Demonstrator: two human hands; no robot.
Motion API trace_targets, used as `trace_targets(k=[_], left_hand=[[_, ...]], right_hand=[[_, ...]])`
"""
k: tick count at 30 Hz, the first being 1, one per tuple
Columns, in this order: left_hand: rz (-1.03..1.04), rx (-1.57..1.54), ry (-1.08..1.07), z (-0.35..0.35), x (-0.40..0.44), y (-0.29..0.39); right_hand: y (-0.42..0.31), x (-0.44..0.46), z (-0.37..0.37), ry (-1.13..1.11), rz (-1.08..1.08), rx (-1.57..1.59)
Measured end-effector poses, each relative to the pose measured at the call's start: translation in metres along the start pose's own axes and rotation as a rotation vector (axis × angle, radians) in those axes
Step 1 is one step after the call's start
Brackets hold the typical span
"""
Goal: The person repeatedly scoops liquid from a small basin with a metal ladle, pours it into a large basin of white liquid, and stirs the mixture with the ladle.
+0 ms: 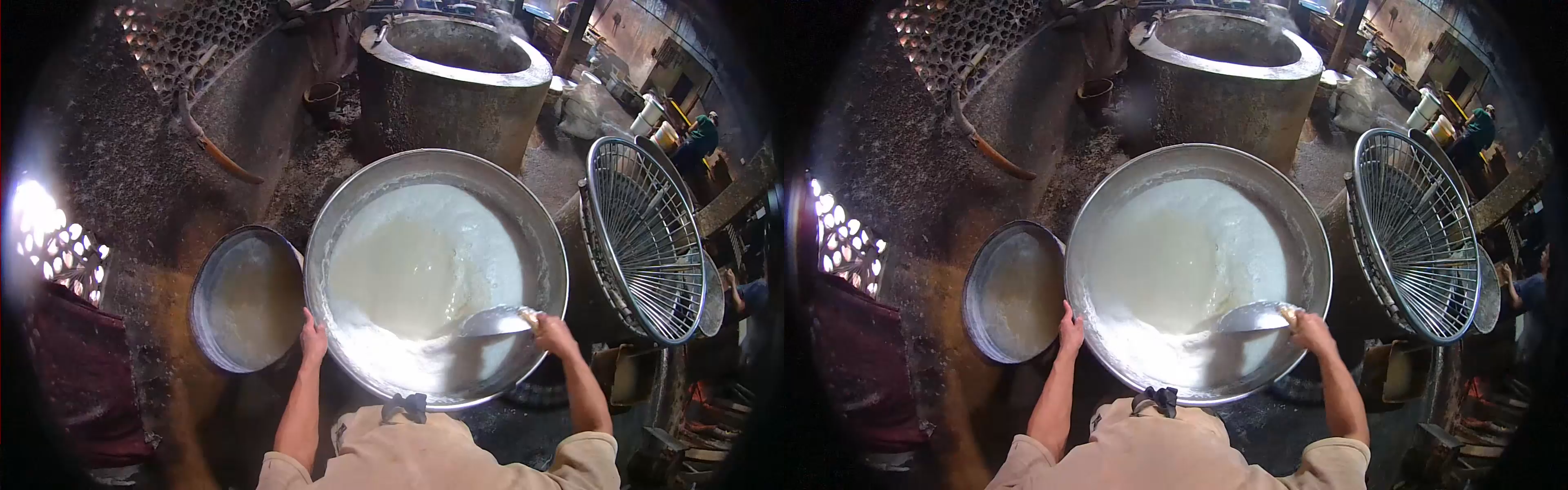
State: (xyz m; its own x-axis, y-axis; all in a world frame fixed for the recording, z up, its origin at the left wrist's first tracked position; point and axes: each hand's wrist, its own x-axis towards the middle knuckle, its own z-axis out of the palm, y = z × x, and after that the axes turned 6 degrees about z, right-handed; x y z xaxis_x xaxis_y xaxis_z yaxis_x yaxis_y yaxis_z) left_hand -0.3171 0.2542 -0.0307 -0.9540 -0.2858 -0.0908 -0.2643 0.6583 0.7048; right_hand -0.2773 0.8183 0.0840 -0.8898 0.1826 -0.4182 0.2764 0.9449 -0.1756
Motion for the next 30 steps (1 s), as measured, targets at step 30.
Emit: trace_targets(k=[30], left_hand=[[-0.084, -0.278, -0.009, -0.004, 0.012, -0.027]], right_hand=[[-0.157, 0.052, 0.174, -0.032, 0.173, 0.627]])
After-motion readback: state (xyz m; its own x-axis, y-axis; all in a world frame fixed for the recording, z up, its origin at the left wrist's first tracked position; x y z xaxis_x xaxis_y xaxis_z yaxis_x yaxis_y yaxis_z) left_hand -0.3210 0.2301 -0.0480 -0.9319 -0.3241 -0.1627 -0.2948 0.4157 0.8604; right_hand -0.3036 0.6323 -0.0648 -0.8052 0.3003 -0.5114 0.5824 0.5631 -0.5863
